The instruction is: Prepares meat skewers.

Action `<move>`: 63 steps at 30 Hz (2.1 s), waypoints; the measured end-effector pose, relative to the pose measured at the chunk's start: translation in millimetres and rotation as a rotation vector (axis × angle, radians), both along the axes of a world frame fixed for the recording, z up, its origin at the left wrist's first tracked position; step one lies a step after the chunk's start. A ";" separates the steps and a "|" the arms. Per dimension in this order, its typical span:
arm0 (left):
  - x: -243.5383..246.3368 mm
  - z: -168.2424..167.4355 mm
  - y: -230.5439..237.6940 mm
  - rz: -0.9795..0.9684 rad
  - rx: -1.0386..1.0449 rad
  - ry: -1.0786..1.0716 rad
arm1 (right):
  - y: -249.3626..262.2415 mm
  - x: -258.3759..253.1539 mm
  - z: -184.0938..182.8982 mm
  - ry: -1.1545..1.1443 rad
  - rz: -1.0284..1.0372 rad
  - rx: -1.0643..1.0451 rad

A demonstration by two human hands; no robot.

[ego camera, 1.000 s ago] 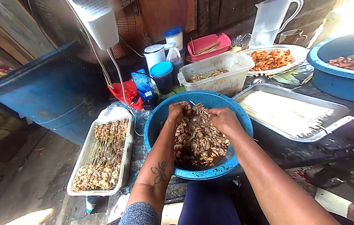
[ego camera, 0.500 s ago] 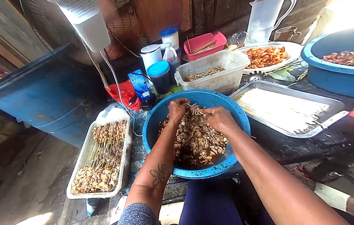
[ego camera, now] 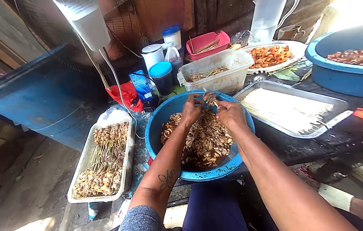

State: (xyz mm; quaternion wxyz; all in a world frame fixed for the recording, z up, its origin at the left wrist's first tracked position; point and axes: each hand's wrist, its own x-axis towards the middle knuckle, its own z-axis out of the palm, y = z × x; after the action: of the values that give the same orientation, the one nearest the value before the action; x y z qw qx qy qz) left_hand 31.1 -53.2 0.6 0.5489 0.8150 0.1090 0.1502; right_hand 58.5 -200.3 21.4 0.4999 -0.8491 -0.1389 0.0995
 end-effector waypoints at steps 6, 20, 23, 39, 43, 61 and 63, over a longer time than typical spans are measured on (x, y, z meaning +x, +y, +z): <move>2.9 -16.5 -13.5 -0.236 0.646 0.358 | -1.0 2.0 -0.9 0.002 -0.056 0.058; -13.4 -14.4 38.9 0.212 -0.498 0.007 | -0.9 -2.8 0.2 -0.002 0.099 -0.053; -12.7 -8.2 38.2 0.274 -0.691 0.039 | -0.5 -6.0 2.7 0.012 0.204 -0.178; -10.4 -16.7 49.4 0.356 -0.573 -0.001 | 0.2 -5.4 -1.2 0.000 0.278 -0.173; -9.0 -17.6 49.7 0.298 -0.373 -0.016 | 0.0 -7.3 5.1 0.015 0.318 -0.217; -10.4 18.3 10.1 0.218 0.454 0.179 | 11.0 -11.3 11.7 -0.101 0.281 -0.271; -9.6 15.1 14.0 0.208 0.412 0.110 | 12.5 -10.3 11.4 -0.074 0.261 -0.231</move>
State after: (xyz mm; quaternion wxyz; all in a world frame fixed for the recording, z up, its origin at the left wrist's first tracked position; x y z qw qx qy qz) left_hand 21.5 -39.1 15.7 0.3459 0.9012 0.1891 0.1802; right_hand 48.2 -187.8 32.8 0.3765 -0.8787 -0.2538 0.1476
